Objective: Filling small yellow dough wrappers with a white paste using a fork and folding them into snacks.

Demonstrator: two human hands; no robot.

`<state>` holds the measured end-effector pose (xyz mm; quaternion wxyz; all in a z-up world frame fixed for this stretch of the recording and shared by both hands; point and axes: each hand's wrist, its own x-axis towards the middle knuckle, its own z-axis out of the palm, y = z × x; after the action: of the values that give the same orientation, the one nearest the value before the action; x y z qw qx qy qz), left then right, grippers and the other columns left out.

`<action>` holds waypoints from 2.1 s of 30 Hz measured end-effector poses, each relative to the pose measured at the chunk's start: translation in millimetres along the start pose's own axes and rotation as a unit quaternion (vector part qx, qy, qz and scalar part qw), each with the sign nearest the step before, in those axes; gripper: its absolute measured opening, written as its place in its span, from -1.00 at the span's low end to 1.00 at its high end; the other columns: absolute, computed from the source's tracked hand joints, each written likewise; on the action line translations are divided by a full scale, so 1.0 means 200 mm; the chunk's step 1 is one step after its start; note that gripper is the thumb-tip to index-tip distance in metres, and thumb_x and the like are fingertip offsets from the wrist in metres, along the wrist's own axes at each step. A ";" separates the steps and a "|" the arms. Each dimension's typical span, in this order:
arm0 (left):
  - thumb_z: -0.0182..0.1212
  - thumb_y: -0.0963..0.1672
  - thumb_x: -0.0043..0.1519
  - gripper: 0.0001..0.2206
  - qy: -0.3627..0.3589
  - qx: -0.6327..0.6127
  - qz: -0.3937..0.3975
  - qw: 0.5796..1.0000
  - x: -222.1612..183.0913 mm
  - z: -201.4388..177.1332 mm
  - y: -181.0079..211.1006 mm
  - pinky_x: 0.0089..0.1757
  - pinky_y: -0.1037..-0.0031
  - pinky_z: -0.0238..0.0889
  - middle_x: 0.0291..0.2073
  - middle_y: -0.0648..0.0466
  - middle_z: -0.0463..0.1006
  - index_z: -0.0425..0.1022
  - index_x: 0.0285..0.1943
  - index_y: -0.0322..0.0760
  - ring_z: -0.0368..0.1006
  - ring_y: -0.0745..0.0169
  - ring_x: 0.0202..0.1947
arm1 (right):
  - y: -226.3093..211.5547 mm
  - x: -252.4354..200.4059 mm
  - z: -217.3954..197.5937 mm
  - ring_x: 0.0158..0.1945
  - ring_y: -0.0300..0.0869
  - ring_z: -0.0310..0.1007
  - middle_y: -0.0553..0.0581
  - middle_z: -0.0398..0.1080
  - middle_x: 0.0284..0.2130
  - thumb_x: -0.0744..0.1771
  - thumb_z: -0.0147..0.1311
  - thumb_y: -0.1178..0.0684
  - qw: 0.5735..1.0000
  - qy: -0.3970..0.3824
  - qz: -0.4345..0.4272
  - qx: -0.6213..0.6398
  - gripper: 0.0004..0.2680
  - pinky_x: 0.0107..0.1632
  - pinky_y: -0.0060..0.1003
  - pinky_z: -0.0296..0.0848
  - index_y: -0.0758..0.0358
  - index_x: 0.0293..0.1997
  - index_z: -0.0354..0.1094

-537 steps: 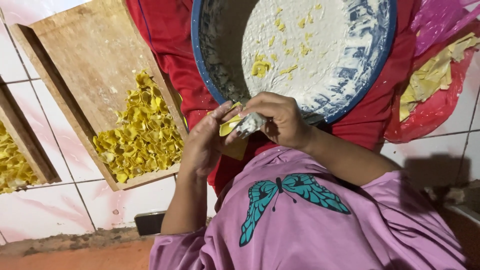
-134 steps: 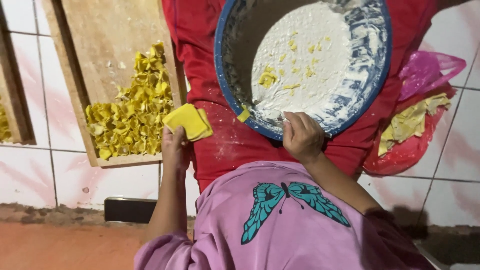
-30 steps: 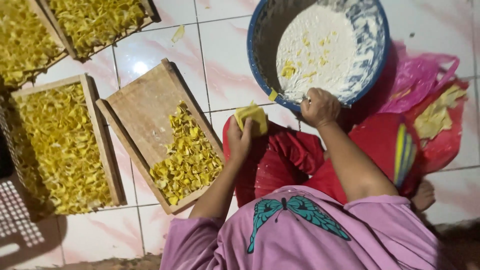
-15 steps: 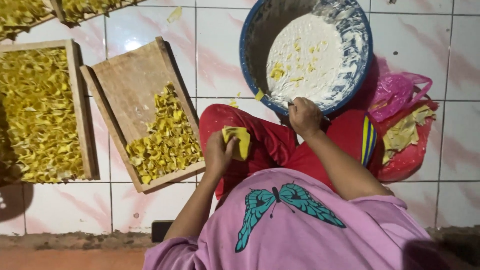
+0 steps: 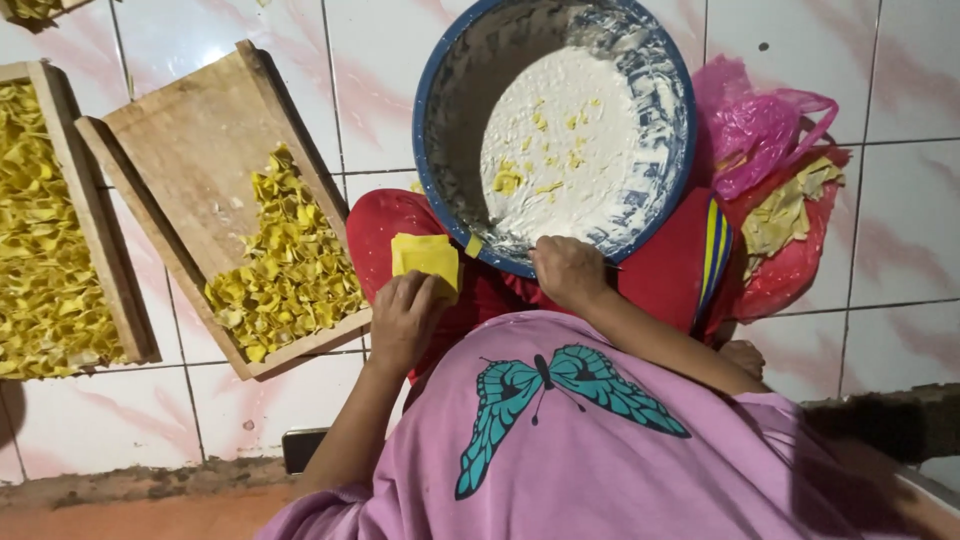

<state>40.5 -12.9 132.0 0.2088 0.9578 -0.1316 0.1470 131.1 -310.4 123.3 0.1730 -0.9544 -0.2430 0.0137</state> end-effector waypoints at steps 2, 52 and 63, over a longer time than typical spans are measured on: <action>0.40 -0.02 0.19 -0.69 0.000 0.007 0.017 1.000 -0.01 0.02 0.00 -0.11 0.27 0.37 -0.12 0.05 0.48 0.54 0.06 -0.12 0.48 0.01 -0.11 | 0.01 0.01 -0.01 -0.50 0.09 0.49 0.10 0.29 -0.63 0.39 -0.09 -0.06 1.000 -0.013 -0.006 0.001 -0.80 -0.45 -0.04 0.44 0.09 -0.43 0.25; 0.36 -0.20 0.24 -0.96 0.069 -0.269 -0.345 0.897 0.15 -0.16 0.17 -0.23 0.27 0.46 -0.38 -0.07 0.65 0.62 -0.21 -0.30 0.62 -0.09 -0.31 | -0.54 0.31 0.01 -0.56 -0.43 0.20 0.05 0.48 -0.48 0.24 0.34 0.22 0.805 -0.123 0.163 0.557 -0.81 -0.47 -0.56 0.27 0.29 -0.18 0.37; 0.17 -0.14 0.27 -0.90 0.355 -0.625 -0.502 0.480 0.07 -0.21 -0.13 -0.08 0.24 0.54 -0.16 -0.04 0.64 0.46 -0.10 -0.22 0.61 0.09 -0.14 | -0.53 0.27 -0.05 -0.49 -0.07 0.48 0.22 0.50 -0.48 0.27 0.24 0.20 0.891 -0.093 0.114 0.430 -0.85 -0.40 -0.31 0.47 0.26 -0.13 0.44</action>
<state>52.0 25.6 164.7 0.8198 0.3430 0.4003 0.2236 130.9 -202.0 170.3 0.5405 -0.8019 -0.1180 0.2254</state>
